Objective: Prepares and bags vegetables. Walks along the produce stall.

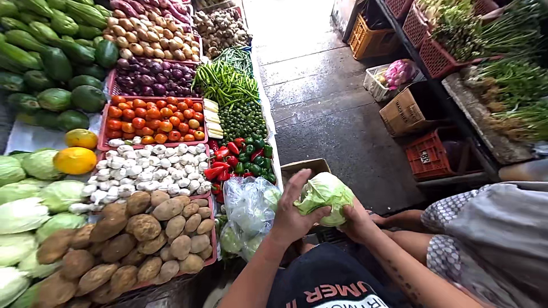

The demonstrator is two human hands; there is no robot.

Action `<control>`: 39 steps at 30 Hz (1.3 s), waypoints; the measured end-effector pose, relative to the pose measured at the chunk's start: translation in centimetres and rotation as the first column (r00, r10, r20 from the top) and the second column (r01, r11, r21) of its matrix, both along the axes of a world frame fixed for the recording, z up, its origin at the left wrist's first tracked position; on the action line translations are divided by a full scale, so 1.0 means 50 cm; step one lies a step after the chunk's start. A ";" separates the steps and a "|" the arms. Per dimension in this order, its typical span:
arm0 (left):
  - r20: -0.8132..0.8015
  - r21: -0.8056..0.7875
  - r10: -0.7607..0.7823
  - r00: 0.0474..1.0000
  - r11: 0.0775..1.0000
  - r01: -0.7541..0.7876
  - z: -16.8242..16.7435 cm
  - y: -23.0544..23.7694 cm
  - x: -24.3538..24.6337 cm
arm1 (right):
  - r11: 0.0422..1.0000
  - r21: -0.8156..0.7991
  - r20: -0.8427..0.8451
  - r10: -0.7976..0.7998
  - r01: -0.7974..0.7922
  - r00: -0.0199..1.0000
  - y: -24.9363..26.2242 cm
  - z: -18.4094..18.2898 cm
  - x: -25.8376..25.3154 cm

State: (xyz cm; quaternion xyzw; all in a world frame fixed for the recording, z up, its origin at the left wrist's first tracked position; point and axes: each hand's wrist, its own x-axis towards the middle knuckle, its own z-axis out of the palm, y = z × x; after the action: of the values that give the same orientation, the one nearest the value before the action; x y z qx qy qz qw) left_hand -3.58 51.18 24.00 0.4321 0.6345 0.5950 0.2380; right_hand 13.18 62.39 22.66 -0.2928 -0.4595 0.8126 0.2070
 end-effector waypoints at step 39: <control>0.615 -0.422 0.309 0.726 0.906 -0.028 -0.071 0.078 0.016 | 0.956 -0.273 -0.236 0.036 -0.102 0.971 0.062 -0.024 0.097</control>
State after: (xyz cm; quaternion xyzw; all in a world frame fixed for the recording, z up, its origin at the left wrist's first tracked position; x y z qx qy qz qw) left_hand -2.79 55.08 20.45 0.0736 0.6473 0.5931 0.4731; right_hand 18.05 65.51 21.43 -0.2078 -0.3215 0.9050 0.1857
